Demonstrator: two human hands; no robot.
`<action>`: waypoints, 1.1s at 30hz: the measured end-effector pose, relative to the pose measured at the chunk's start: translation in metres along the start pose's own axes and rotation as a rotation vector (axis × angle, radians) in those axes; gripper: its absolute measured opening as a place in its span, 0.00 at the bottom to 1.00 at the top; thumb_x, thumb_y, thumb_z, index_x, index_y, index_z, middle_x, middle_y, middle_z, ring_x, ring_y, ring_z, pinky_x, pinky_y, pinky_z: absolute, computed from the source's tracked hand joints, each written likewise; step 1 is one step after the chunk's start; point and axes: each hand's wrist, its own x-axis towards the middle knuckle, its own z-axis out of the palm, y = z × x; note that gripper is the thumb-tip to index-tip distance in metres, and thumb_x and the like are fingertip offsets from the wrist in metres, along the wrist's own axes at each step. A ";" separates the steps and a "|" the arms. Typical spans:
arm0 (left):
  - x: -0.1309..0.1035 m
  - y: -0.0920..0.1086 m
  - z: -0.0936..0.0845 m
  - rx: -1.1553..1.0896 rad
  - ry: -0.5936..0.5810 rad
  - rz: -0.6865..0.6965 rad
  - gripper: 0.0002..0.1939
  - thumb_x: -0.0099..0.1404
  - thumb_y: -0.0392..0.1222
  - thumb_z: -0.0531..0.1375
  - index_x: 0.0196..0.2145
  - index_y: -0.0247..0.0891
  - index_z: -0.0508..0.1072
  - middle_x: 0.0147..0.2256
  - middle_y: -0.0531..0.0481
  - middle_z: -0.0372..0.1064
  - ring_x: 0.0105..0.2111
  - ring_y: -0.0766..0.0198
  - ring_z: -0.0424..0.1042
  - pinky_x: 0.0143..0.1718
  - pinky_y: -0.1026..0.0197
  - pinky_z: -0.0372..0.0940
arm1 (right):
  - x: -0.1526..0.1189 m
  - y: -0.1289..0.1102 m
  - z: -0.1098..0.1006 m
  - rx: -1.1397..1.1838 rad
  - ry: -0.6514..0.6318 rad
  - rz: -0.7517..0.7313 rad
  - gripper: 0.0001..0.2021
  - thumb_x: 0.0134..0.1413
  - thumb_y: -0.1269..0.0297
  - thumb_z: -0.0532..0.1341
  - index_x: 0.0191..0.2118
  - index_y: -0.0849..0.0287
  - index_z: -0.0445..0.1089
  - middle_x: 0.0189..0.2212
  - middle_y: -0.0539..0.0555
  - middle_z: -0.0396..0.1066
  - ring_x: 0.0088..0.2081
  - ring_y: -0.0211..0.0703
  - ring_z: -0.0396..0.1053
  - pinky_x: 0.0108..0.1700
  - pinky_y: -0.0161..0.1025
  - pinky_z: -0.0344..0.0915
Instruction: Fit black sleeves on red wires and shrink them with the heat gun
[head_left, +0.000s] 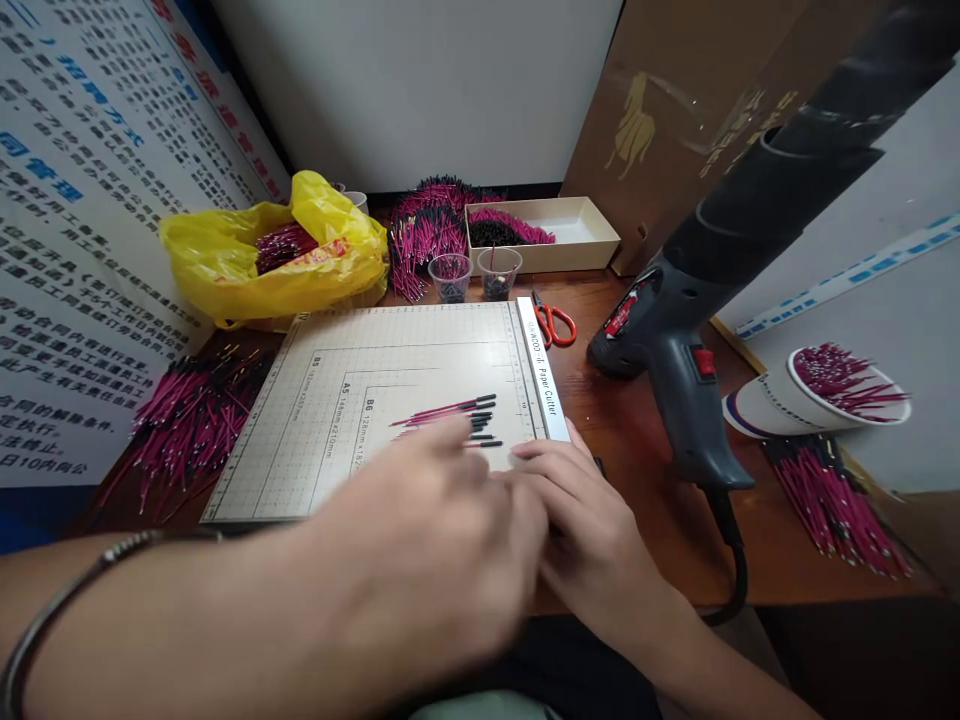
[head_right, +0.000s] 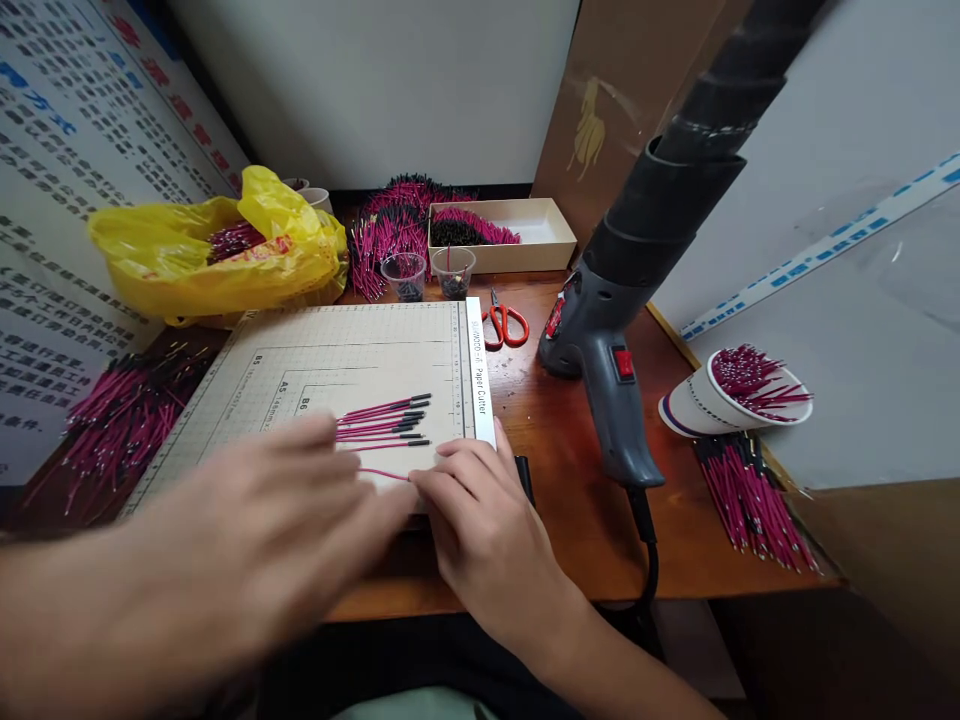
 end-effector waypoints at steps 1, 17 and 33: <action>0.010 -0.019 -0.005 0.027 -0.029 -0.052 0.11 0.66 0.33 0.57 0.29 0.38 0.76 0.21 0.52 0.66 0.20 0.63 0.61 0.29 0.56 0.53 | 0.000 0.000 0.000 -0.002 -0.004 0.012 0.09 0.65 0.77 0.58 0.41 0.58 0.72 0.33 0.51 0.76 0.44 0.42 0.76 0.52 0.42 0.74; 0.114 -0.211 0.045 0.046 -0.266 -0.704 0.16 0.62 0.41 0.60 0.44 0.44 0.86 0.42 0.46 0.82 0.44 0.53 0.78 0.46 0.57 0.68 | -0.003 -0.004 0.001 0.016 0.029 0.050 0.10 0.61 0.81 0.59 0.42 0.60 0.72 0.31 0.50 0.74 0.40 0.41 0.71 0.49 0.41 0.75; 0.128 -0.202 0.068 0.017 -0.121 -0.634 0.14 0.63 0.39 0.60 0.39 0.43 0.86 0.34 0.44 0.81 0.34 0.57 0.75 0.34 0.59 0.60 | -0.002 -0.005 -0.002 -0.014 0.025 0.062 0.11 0.62 0.81 0.58 0.41 0.58 0.73 0.31 0.50 0.75 0.40 0.41 0.73 0.48 0.43 0.77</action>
